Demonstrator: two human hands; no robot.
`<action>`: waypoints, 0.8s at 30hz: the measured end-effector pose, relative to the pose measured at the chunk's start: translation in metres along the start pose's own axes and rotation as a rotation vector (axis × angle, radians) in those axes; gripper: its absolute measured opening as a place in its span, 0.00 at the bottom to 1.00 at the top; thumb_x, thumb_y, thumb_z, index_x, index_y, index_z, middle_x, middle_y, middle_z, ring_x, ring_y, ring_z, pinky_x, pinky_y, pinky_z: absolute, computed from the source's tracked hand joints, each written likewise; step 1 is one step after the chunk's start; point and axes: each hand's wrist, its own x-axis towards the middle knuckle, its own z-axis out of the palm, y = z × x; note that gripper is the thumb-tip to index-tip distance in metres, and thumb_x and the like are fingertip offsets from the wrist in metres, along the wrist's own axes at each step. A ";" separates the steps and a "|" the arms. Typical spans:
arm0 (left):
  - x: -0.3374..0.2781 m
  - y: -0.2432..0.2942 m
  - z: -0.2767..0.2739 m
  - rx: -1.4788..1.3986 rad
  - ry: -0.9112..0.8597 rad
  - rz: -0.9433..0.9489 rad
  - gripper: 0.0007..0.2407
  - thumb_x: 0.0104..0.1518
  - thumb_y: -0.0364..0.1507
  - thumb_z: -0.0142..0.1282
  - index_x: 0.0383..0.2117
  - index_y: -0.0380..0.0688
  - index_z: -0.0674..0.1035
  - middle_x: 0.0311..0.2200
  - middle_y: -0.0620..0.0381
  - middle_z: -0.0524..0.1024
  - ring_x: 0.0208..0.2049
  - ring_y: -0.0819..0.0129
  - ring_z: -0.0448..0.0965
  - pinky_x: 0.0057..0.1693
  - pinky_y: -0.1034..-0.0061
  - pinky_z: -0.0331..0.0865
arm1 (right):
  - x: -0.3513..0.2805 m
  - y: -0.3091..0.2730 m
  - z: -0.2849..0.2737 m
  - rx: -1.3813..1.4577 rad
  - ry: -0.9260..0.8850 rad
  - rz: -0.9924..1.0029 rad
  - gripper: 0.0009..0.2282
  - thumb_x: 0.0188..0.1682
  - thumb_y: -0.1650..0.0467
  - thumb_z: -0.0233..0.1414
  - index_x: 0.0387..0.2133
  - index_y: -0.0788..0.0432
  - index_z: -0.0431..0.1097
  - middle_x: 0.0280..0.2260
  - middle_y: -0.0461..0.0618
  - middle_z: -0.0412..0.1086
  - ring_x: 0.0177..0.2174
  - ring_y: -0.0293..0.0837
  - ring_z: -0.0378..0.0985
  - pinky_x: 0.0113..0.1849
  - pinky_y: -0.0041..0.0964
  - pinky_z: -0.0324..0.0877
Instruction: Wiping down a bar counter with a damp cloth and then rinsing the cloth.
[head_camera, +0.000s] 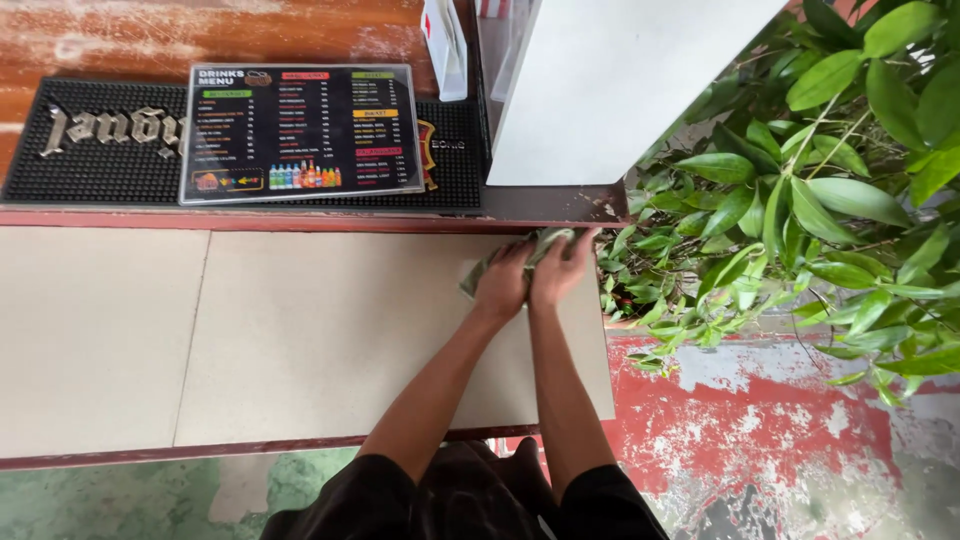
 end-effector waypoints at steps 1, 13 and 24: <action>-0.002 -0.015 -0.013 0.005 0.003 -0.002 0.17 0.61 0.27 0.46 0.57 0.42 0.75 0.58 0.42 0.74 0.61 0.44 0.71 0.63 0.55 0.65 | -0.010 0.007 0.015 0.003 -0.005 0.002 0.23 0.55 0.70 0.47 0.66 0.54 0.59 0.49 0.60 0.73 0.44 0.58 0.79 0.41 0.47 0.75; -0.104 -0.127 -0.216 0.368 0.333 -0.033 0.23 0.51 0.23 0.56 0.58 0.36 0.74 0.57 0.38 0.74 0.59 0.42 0.72 0.57 0.56 0.72 | -0.212 0.012 0.159 -0.128 -0.575 -0.167 0.34 0.57 0.63 0.48 0.72 0.58 0.37 0.53 0.69 0.70 0.49 0.66 0.76 0.49 0.51 0.71; -0.062 -0.135 -0.244 -0.279 1.202 -0.571 0.13 0.63 0.31 0.55 0.49 0.41 0.84 0.38 0.47 0.87 0.36 0.64 0.87 0.43 0.70 0.78 | -0.200 -0.016 0.160 0.036 -0.840 -0.805 0.18 0.53 0.73 0.57 0.57 0.51 0.71 0.48 0.61 0.75 0.44 0.56 0.82 0.45 0.42 0.78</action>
